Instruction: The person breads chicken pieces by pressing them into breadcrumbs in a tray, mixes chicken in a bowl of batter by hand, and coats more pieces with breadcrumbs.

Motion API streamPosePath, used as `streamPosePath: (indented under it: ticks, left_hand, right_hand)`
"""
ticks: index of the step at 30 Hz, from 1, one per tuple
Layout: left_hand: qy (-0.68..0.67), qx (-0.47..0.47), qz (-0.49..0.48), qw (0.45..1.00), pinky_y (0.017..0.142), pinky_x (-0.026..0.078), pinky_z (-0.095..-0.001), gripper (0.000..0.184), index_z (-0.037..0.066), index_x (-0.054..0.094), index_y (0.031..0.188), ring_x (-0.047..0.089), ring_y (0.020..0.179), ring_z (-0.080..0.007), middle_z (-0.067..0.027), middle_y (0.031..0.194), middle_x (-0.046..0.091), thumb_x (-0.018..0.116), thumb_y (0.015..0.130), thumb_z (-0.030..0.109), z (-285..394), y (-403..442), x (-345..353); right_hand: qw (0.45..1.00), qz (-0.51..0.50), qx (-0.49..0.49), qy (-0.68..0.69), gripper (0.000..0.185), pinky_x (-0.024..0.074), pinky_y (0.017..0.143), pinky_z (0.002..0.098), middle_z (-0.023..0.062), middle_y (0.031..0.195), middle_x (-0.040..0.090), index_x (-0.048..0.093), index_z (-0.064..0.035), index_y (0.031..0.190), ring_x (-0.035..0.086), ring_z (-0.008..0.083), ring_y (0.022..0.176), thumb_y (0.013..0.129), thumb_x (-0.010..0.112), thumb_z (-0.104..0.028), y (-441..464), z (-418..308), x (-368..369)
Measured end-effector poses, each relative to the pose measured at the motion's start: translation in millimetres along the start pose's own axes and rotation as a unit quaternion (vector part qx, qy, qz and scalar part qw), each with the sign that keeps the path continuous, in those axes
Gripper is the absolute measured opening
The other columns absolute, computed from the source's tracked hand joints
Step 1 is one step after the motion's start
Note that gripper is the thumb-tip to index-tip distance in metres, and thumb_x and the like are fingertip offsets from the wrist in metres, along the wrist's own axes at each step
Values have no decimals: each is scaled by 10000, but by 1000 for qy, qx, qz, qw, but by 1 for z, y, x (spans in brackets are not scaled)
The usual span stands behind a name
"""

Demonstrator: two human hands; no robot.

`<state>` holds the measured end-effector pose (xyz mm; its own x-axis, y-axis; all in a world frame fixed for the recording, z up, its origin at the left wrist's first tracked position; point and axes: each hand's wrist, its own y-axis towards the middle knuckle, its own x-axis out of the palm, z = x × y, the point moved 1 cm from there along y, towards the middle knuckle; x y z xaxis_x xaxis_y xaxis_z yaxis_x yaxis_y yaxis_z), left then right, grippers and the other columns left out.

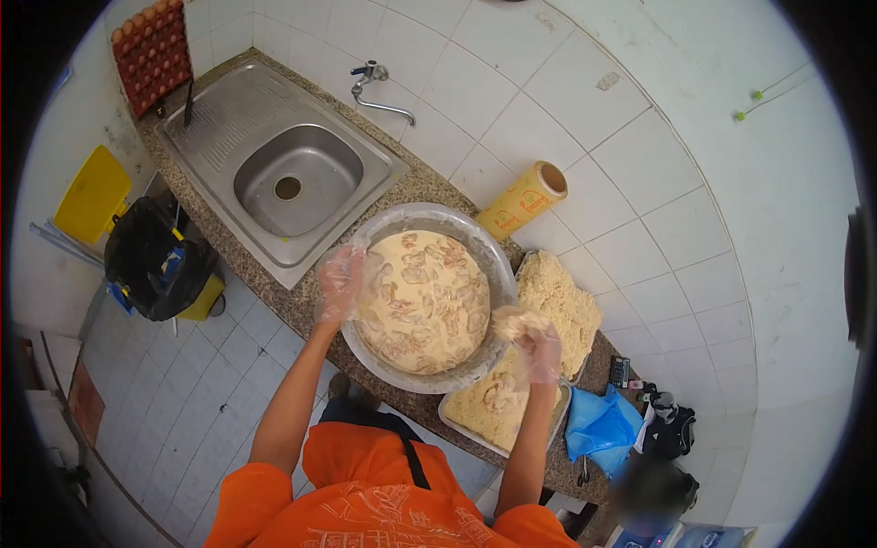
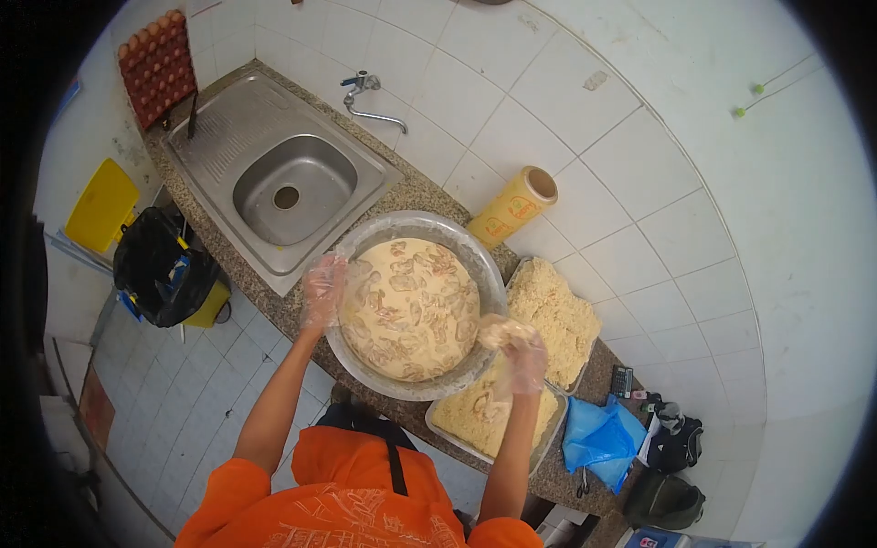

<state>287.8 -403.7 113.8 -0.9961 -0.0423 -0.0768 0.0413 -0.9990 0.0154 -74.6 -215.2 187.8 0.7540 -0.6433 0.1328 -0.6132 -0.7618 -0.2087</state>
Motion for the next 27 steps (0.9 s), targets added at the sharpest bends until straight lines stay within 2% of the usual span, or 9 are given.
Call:
streamPosePath:
  ticks: [4,5,8,12,14,16,18,23,27]
  left_hand:
    - [29,-16,32,999,702,503,-329,318,-30,689,1083,599,750,-135,-82,829,681,644,1022,279,-5,3,5]
    - [30,-20,23,999,706,505,-332,325,-31,689,1098,602,754,-139,-85,836,685,643,1023,282,-5,3,5]
    - [24,-12,7,1000,709,507,-333,340,-31,688,1133,603,757,-143,-83,844,687,643,1025,288,-10,4,2]
    - [-37,9,5,999,665,485,-301,329,-26,693,1131,568,722,-110,-21,810,650,652,1025,283,-19,6,3]
    - [-44,14,2,999,631,451,-266,283,-2,690,1088,532,700,-72,25,787,612,650,1029,271,-19,6,4]
    - [-19,32,8,999,597,403,-220,215,44,682,1013,487,678,-24,75,761,562,639,1036,253,-26,8,5]
    - [-40,13,-22,999,600,400,-215,228,35,677,1037,488,681,-23,73,762,561,642,1035,261,-12,4,2]
    - [-46,-1,2,999,592,397,-220,259,7,685,1073,492,672,-27,53,729,577,630,1044,259,-4,-1,7]
    - [-34,-5,-14,999,611,412,-216,308,-15,661,1137,510,690,-26,49,766,603,643,1036,276,-6,2,9]
  right_hand:
    - [972,104,-132,-163,243,554,763,286,51,1034,718,700,16,1129,677,147,887,890,659,2,-14,-16,-59]
    - [941,114,-132,-289,243,558,786,305,84,1020,738,717,21,1100,704,187,890,863,665,5,-17,-17,-69]
    - [840,119,-194,-492,234,561,809,353,151,1025,751,730,17,1062,728,279,924,834,681,-8,-28,-8,-70]
    - [748,85,-293,-589,257,561,827,420,206,1008,733,731,9,1036,712,355,915,832,751,-147,-28,-4,-8]
    - [809,-20,-187,-557,300,547,845,468,246,1029,711,729,1,1022,676,427,948,833,758,-230,-17,9,32]
    - [749,-52,-230,-619,206,546,824,467,216,996,724,734,-19,976,683,412,937,880,687,-194,3,51,51]
    - [674,-45,-153,-722,165,562,799,455,194,972,735,746,-43,956,707,388,919,912,618,-137,34,104,51]
    - [649,-20,-75,-757,165,593,760,426,152,945,753,764,-67,899,746,314,915,913,607,-115,62,125,75]
    - [621,-26,-111,-776,172,598,759,416,146,939,758,770,-72,874,749,308,916,920,612,-122,66,108,70]
